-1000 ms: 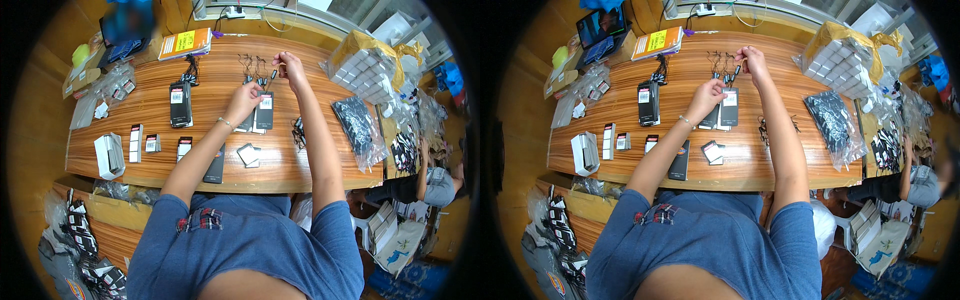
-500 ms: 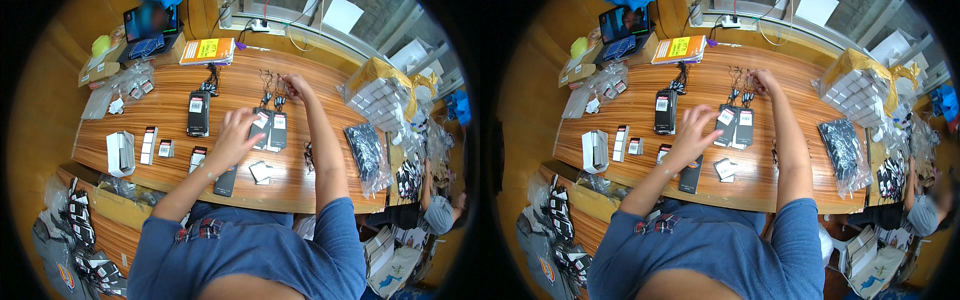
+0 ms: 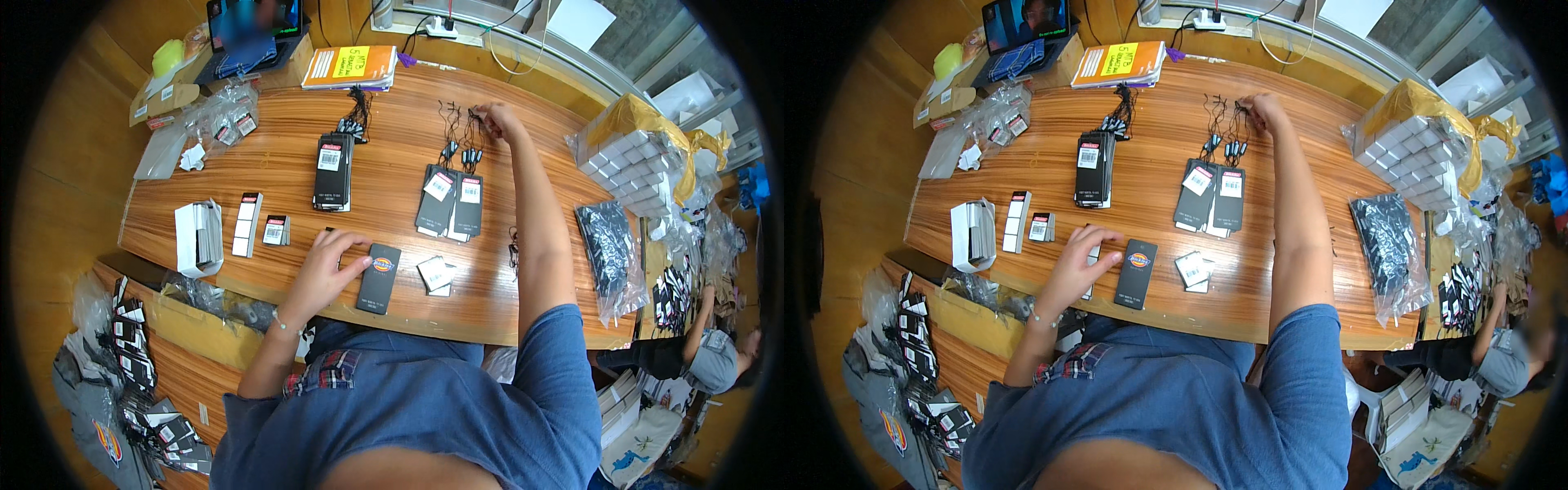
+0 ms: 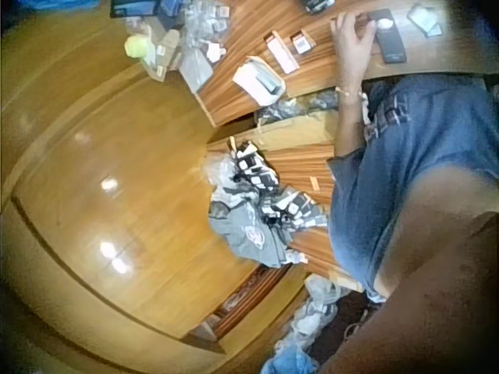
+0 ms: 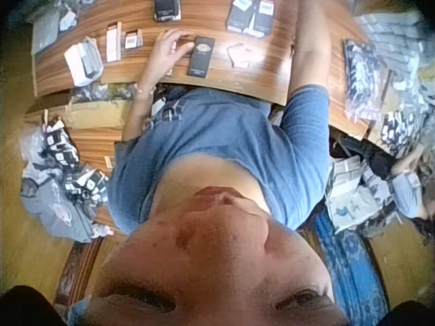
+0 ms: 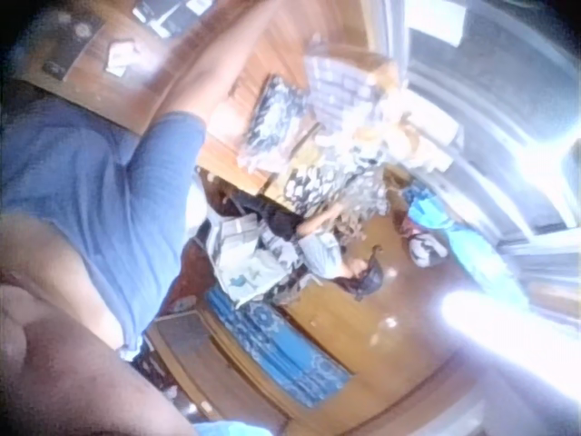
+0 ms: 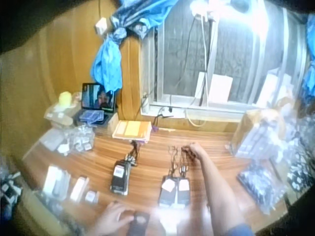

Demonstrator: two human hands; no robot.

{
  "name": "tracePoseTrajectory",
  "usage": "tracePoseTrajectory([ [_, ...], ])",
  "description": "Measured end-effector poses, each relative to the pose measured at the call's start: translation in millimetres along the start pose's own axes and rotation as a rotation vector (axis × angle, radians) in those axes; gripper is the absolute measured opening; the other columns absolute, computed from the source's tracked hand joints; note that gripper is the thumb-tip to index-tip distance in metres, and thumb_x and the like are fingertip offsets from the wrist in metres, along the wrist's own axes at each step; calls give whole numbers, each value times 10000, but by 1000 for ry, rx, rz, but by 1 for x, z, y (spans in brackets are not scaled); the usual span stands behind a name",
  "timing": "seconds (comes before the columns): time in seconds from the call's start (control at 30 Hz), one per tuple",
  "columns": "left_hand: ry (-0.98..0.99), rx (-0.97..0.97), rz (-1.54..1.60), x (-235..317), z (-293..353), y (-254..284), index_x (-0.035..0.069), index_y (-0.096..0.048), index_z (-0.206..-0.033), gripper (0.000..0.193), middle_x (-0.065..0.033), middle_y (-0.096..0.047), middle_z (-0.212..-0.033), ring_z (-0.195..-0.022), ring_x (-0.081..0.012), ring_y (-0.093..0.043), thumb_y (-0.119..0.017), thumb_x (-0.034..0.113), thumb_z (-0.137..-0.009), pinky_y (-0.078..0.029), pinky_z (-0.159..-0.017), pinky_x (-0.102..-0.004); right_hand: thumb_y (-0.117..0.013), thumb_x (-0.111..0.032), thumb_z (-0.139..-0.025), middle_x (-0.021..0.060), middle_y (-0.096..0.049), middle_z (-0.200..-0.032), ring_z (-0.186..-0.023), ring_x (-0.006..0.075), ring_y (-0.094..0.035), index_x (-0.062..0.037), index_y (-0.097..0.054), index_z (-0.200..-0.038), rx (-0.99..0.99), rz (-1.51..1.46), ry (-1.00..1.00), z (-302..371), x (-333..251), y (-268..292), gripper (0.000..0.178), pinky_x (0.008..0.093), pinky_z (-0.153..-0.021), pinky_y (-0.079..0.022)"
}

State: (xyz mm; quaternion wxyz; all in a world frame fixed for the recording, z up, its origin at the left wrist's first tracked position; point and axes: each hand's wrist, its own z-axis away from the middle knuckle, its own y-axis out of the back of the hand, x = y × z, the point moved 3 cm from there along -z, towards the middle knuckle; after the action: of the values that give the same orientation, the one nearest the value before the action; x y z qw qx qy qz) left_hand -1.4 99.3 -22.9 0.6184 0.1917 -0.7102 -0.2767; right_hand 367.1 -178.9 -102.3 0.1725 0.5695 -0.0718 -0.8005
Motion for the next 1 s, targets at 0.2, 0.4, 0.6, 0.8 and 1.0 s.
tracePoseTrajectory([
  [0.2, -90, -160, -366, 5, -28, -9, 49, -571, -1074, 473, -88, -531, -1051, -1031, -274, -441, -708, 289, -691, -345, -905, -380, -584, -223, -834, 15, -507, -599, -492, 88, -442, -58, -613, -916, 178, 175, 350, 77, -15, 15, 187, 234, -426, -345],
  [0.4, -90, -249, -472, -6, -15, -20, 65, -563, -1099, 677, -71, -517, -1060, -1020, -262, -428, -796, 308, -511, -326, -914, -376, -656, -199, -789, 33, -535, -734, -683, 132, -513, -49, -608, -976, -412, 494, 393, 275, 4, -67, 244, 256, -641, -428],
  [0.6, -180, -272, -442, -13, -26, -28, 57, -576, -1076, 669, -62, -516, -1041, -1011, -255, -426, -799, 291, -490, -332, -893, -375, -717, -150, -681, 93, -527, -868, -858, 259, -514, -60, -614, -1012, -83, 633, 696, 328, 39, -82, 358, 348, -748, -435],
  [0.8, -240, -176, -349, -9, -19, -22, 50, -561, -1095, 640, -64, -519, -1000, -1007, -254, -432, -790, 223, -522, -358, -892, -373, -715, -123, -668, 94, -530, -868, -879, 268, -502, -57, -622, -974, -71, 591, 656, 325, 51, -82, 327, 354, -755, -425],
  [1.0, 126, -255, 284, -12, -14, -26, 24, -537, -1112, 406, -42, -559, -845, -747, -122, -538, -670, 35, -728, -452, -692, -228, -684, -50, -709, 57, -559, -703, -695, 161, -544, -31, -616, -887, -62, 231, 346, 323, 67, -78, 191, 275, -626, -430],
])
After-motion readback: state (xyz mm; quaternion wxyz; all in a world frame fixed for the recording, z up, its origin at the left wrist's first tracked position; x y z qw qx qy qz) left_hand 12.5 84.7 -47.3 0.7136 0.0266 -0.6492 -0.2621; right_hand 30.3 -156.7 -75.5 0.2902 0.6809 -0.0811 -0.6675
